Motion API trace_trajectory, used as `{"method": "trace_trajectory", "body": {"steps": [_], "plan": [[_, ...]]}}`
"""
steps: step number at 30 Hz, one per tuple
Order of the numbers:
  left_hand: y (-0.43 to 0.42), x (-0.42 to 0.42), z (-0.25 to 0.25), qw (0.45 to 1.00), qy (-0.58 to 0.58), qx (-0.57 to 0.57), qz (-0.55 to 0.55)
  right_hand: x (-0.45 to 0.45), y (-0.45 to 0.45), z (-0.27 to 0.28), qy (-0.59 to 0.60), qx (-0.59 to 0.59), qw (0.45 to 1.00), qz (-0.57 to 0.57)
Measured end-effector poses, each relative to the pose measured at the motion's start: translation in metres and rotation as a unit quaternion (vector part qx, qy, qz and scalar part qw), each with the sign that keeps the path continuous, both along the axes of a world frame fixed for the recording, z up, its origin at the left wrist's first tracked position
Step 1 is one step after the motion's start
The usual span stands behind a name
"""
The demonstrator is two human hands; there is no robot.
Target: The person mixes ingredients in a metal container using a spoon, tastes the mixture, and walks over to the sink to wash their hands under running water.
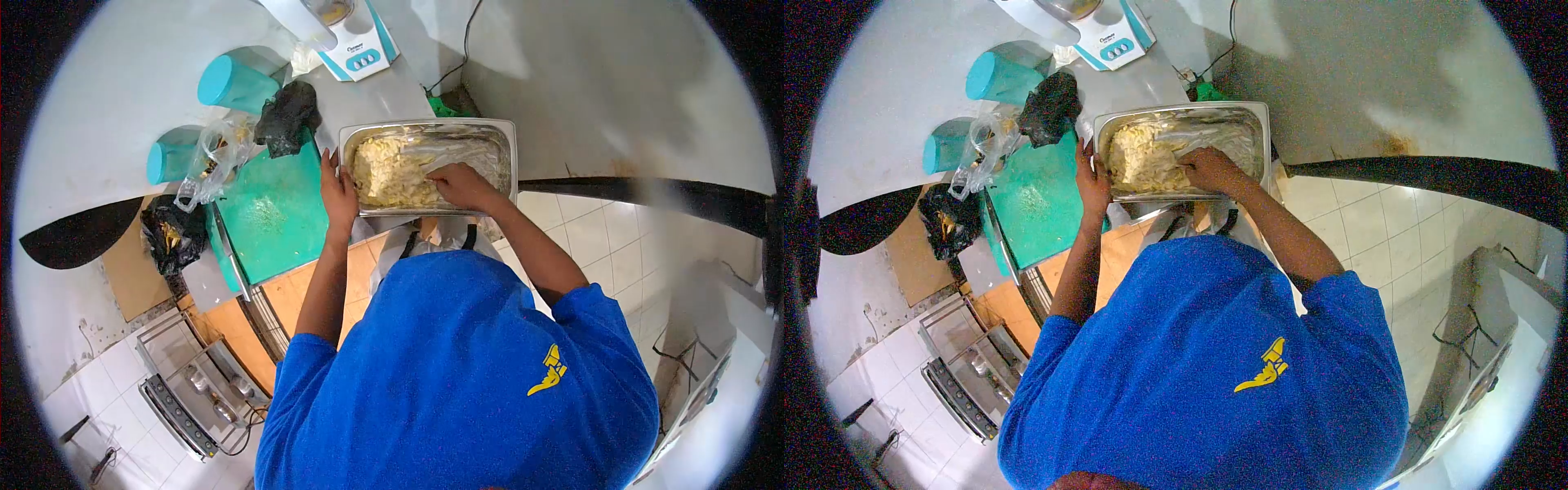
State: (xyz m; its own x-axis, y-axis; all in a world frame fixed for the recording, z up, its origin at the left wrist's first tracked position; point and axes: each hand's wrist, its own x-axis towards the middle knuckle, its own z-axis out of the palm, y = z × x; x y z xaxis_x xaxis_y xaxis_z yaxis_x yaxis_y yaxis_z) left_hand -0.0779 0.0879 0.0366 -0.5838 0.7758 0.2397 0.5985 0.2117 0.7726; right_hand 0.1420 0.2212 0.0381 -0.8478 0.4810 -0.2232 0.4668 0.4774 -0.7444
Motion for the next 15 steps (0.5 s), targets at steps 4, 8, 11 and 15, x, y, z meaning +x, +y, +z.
{"method": "trace_trajectory", "body": {"steps": [4, 8, 11, 15], "plan": [[0.000, 0.002, 0.004, 0.999, -0.029, 0.013, -0.002, -0.011, 0.001, -0.012, 0.032, -0.033, 0.999, 0.006], [-0.002, -0.003, -0.003, 0.999, -0.028, 0.017, -0.014, -0.015, -0.002, -0.005, 0.063, -0.058, 0.996, -0.003], [-0.003, -0.002, -0.001, 0.997, -0.074, 0.026, -0.003, -0.017, -0.009, -0.008, 0.082, -0.115, 0.989, -0.034], [-0.003, -0.007, -0.010, 0.997, -0.069, 0.023, 0.002, -0.015, -0.013, 0.006, 0.095, -0.093, 0.991, -0.030]]}}
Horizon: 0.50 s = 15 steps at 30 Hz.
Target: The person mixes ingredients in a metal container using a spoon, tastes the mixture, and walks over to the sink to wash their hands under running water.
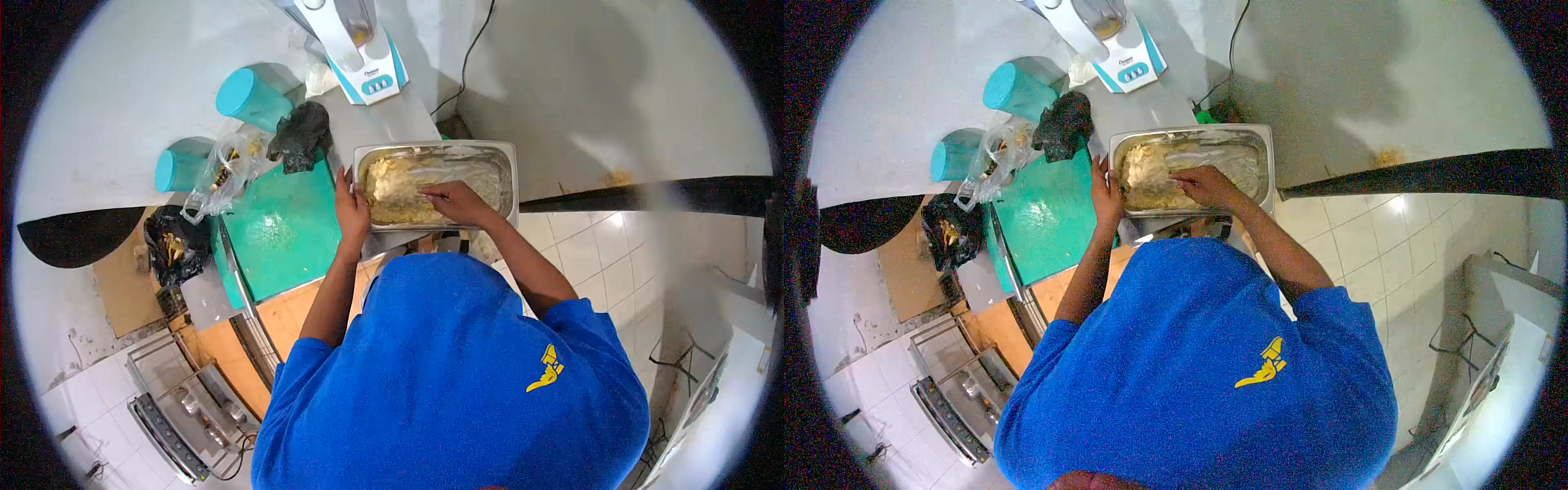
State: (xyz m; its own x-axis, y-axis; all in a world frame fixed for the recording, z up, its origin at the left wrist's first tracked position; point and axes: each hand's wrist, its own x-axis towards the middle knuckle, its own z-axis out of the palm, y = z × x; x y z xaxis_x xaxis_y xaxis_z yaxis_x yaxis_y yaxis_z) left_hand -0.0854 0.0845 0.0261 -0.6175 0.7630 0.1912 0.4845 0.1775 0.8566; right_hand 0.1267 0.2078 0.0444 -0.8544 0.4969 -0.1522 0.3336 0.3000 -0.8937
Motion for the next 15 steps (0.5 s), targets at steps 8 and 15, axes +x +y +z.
{"method": "trace_trajectory", "body": {"steps": [8, 15], "plan": [[-0.003, -0.008, -0.007, 1.000, 0.021, -0.013, -0.007, 0.015, -0.006, 0.060, 0.004, 0.025, 0.997, -0.073], [-0.003, -0.007, -0.009, 1.000, -0.007, 0.000, -0.006, 0.017, -0.009, 0.108, 0.047, 0.071, 0.992, -0.091]]}}
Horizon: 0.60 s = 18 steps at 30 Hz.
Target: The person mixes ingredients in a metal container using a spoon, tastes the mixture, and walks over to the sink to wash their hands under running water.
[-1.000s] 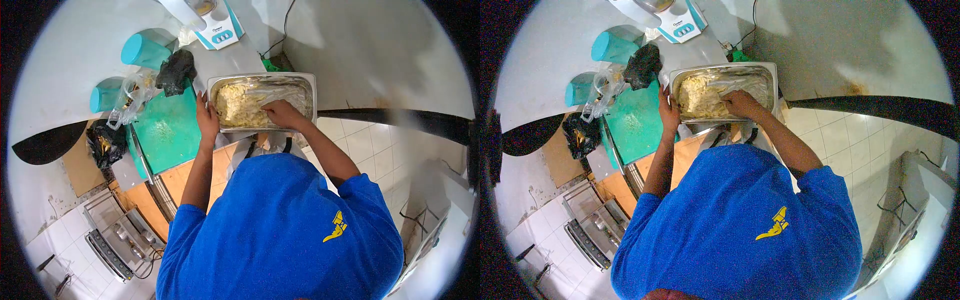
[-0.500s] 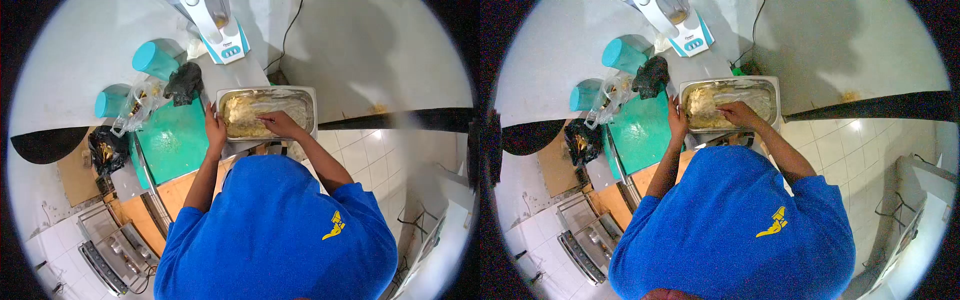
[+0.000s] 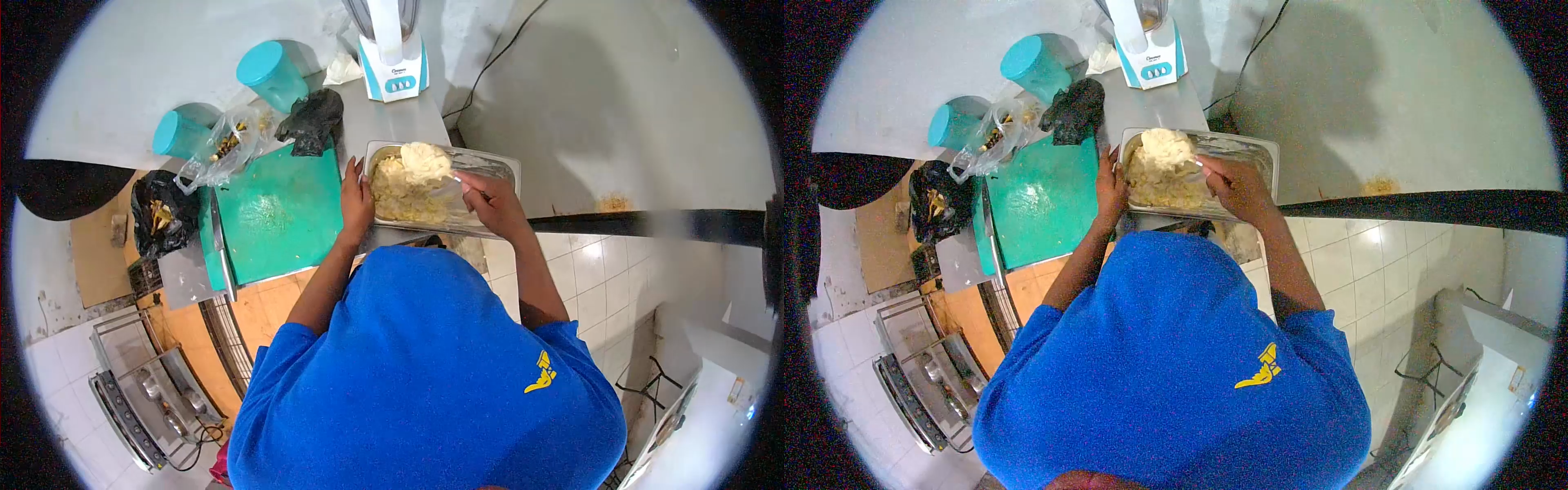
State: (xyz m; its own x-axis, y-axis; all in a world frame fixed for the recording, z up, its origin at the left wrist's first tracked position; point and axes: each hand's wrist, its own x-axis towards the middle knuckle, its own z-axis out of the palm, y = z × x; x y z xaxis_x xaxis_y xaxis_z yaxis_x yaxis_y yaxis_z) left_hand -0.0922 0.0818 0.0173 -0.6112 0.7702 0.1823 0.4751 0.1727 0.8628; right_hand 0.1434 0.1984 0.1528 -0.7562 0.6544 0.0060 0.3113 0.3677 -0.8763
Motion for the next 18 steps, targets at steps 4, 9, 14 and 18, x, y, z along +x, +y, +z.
{"method": "trace_trajectory", "body": {"steps": [4, 9, 14, 18], "plan": [[0.001, 0.000, -0.002, 1.000, 0.022, 0.005, 0.005, -0.002, 0.004, 0.027, 0.027, 0.083, 0.996, 0.005], [0.000, 0.000, -0.001, 1.000, 0.021, 0.000, 0.003, -0.005, 0.008, 0.055, 0.094, 0.208, 0.974, -0.013], [-0.001, 0.000, 0.000, 1.000, 0.008, 0.002, 0.001, -0.001, 0.011, 0.099, 0.009, 0.298, 0.954, -0.025], [-0.001, 0.001, 0.004, 1.000, -0.021, -0.004, 0.003, -0.006, 0.009, 0.108, 0.054, 0.362, 0.929, -0.048]]}}
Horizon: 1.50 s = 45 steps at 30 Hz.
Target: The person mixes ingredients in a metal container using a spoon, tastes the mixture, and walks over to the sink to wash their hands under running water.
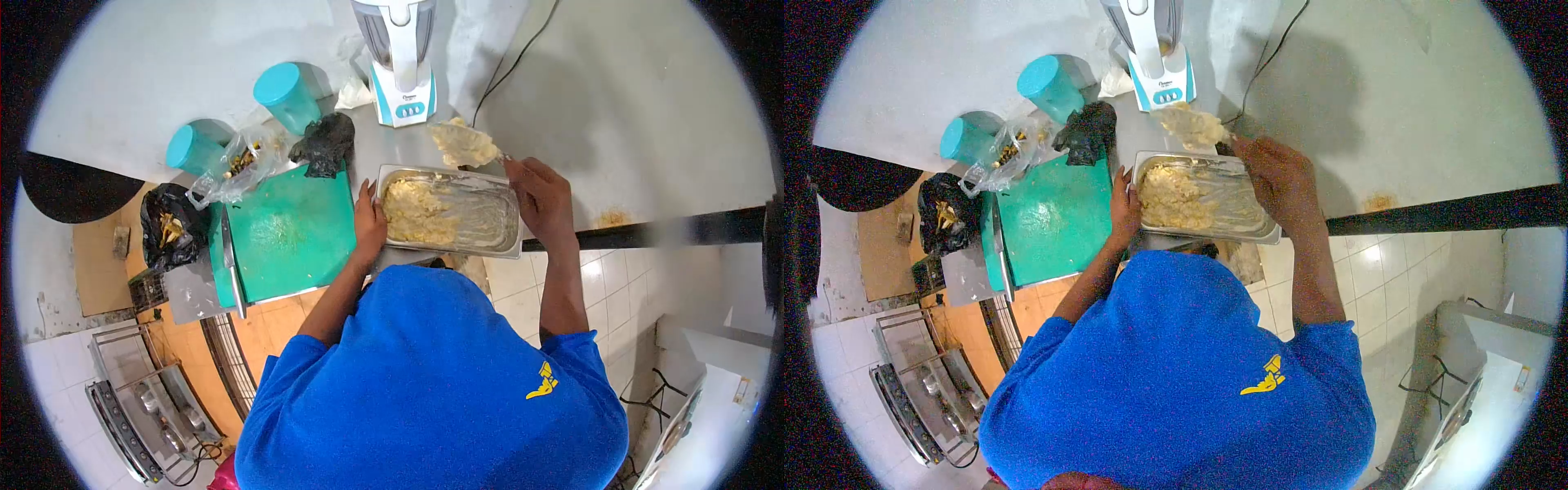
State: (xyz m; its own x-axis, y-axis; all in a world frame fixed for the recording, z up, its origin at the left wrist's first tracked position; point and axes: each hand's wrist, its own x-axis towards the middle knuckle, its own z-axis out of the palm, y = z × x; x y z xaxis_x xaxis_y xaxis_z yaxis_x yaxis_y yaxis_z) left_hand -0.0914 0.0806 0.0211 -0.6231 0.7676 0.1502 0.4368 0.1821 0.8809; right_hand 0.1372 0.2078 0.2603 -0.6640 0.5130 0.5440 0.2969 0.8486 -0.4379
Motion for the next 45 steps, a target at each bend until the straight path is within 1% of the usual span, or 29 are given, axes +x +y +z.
{"method": "trace_trajectory", "body": {"steps": [1, 3, 6, 8, 9, 12, 15, 18, 20, 21, 24, 25, 28, 31, 34, 37, 39, 43, 45], "plan": [[0.001, -0.001, 0.000, 0.998, 0.053, 0.016, -0.001, -0.001, 0.000, -0.004, -0.008, 0.005, 1.000, 0.002], [0.002, -0.003, -0.004, 0.998, 0.058, 0.025, -0.003, -0.004, 0.001, -0.028, -0.027, 0.013, 1.000, 0.007], [0.001, -0.002, -0.003, 0.998, 0.055, 0.025, -0.001, -0.005, 0.004, -0.112, -0.203, -0.048, 0.978, -0.003], [0.001, -0.001, 0.003, 0.998, 0.053, 0.022, -0.001, 0.000, -0.007, -0.152, -0.253, -0.026, 0.966, -0.036], [0.000, 0.000, 0.005, 0.998, 0.052, 0.019, -0.001, 0.001, -0.014, -0.153, -0.277, -0.015, 0.959, -0.053], [0.000, -0.001, 0.007, 0.998, 0.055, 0.022, 0.003, 0.014, -0.021, -0.145, -0.245, -0.009, 0.966, -0.075], [0.000, 0.000, 0.005, 0.999, 0.036, 0.011, 0.006, 0.024, -0.022, -0.135, -0.160, 0.019, 0.986, -0.053], [0.001, -0.001, 0.004, 0.999, 0.039, 0.019, 0.008, 0.021, -0.023, -0.152, -0.169, 0.011, 0.985, -0.034], [-0.001, 0.000, 0.000, 0.998, 0.048, 0.029, 0.007, 0.022, -0.024, -0.154, -0.169, 0.013, 0.984, -0.058], [0.000, -0.001, 0.002, 0.998, 0.049, 0.031, 0.009, 0.018, -0.024, -0.149, -0.169, 0.015, 0.983, -0.069], [0.002, 0.000, 0.005, 0.998, 0.052, 0.028, 0.014, 0.019, -0.020, -0.124, -0.089, -0.012, 0.992, -0.092], [0.002, 0.000, 0.007, 0.998, 0.054, 0.023, 0.016, 0.022, -0.016, -0.122, -0.128, -0.062, 0.984, -0.108], [-0.001, 0.003, 0.007, 0.998, 0.049, 0.029, 0.018, 0.020, 0.001, -0.154, -0.101, -0.013, 0.991, -0.091], [0.001, -0.001, 0.000, 0.998, 0.057, 0.039, 0.012, 0.012, 0.007, -0.179, -0.260, -0.044, 0.957, -0.118], [-0.001, -0.001, 0.002, 0.998, 0.055, 0.031, 0.006, -0.009, 0.016, -0.191, -0.321, -0.094, 0.934, -0.126], [0.000, 0.001, 0.005, 0.999, 0.038, 0.023, 0.009, -0.042, 0.015, -0.175, -0.270, -0.128, 0.951, -0.077], [0.000, 0.000, 0.004, 0.999, 0.031, 0.019, 0.011, -0.063, 0.019, -0.187, -0.278, -0.128, 0.951, -0.037], [0.001, -0.001, 0.005, 0.999, 0.025, 0.029, 0.021, -0.088, 0.013, -0.191, -0.265, -0.149, 0.952, 0.042], [-0.001, 0.002, 0.005, 0.999, 0.023, 0.032, 0.032, -0.091, 0.010, -0.191, -0.291, -0.152, 0.942, 0.068]]}}
